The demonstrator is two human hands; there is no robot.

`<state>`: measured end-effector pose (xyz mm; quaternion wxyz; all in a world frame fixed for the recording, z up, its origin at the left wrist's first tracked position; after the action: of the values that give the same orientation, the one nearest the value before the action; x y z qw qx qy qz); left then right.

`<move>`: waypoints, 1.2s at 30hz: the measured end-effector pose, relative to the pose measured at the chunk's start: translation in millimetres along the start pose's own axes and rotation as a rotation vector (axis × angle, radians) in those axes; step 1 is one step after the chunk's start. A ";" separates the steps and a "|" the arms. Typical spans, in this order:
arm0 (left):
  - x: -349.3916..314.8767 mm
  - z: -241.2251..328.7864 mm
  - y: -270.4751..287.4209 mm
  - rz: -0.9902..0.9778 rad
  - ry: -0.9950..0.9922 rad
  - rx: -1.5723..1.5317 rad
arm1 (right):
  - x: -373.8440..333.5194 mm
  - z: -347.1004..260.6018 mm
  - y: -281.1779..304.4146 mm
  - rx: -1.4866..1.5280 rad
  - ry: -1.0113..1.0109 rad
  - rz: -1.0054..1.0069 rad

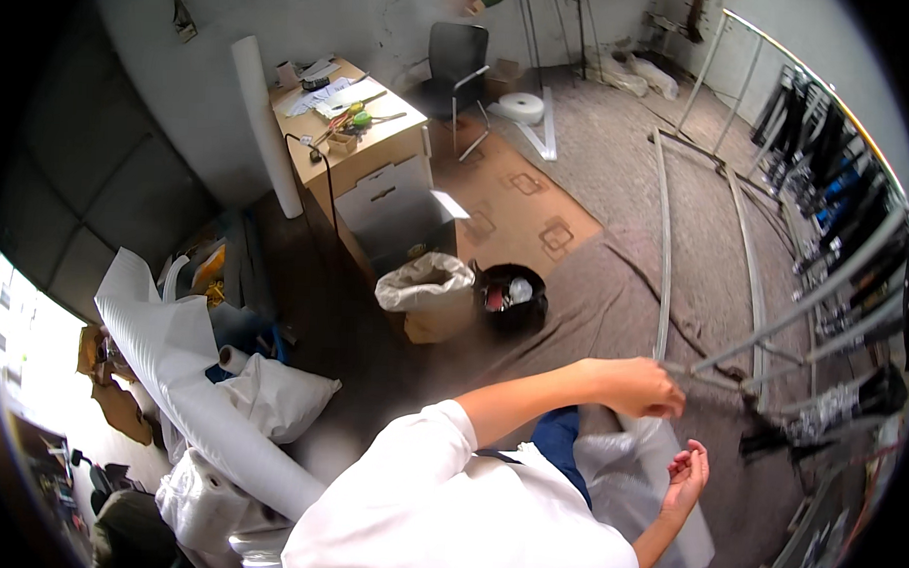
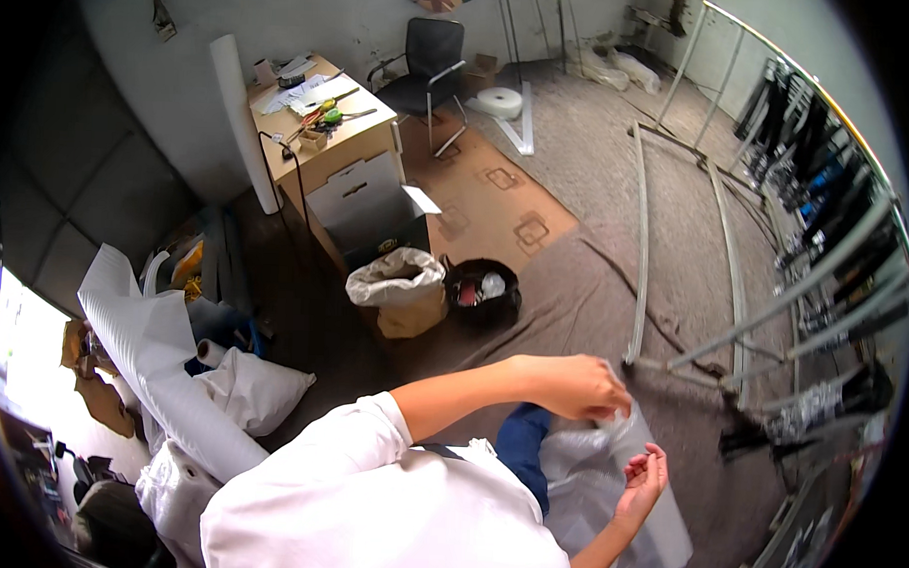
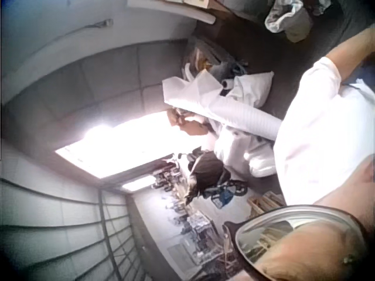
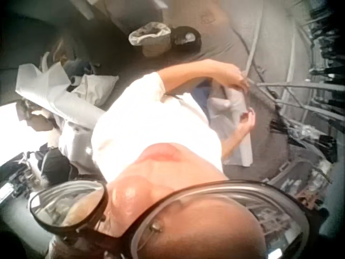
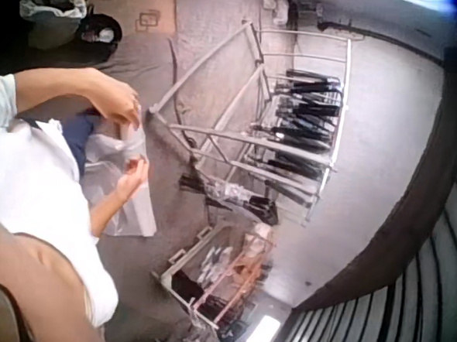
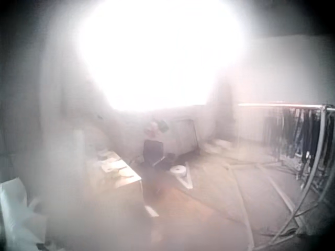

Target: The person picks up black plastic chair frames from a rack and stacks them onto a pallet. They handle the frames one by one, placing them carefully on top of a growing pile of wrapped parts. The task involves repetitive lifting and stacking of the furniture components.

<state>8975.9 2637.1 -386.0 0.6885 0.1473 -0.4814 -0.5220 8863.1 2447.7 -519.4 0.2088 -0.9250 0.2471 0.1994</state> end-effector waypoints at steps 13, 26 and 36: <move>-195.0 -315.1 152.3 0.425 1.094 0.231 | 359.3 -149.9 -350.4 -0.435 -0.183 -0.738; -279.8 -568.1 396.7 0.703 1.261 0.676 | 617.6 -180.4 -634.5 -0.740 -0.273 -1.050; -322.9 -714.7 621.4 0.836 1.039 0.445 | 814.5 -144.4 -829.4 -0.519 -0.402 -0.986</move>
<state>9920.9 2956.5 -464.5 0.9259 0.3175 -0.2017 0.0353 9999.9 2729.1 -545.0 0.0866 -0.8956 -0.3130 0.3041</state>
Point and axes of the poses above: each hand's wrist, its own x-axis towards the middle knuckle, its own y-axis out of the back of the hand, z = x × y, the point moved 7 cm from there along x, towards the middle knuckle, and after that the axes turned 15 degrees about -y, right-handed, at the moved point
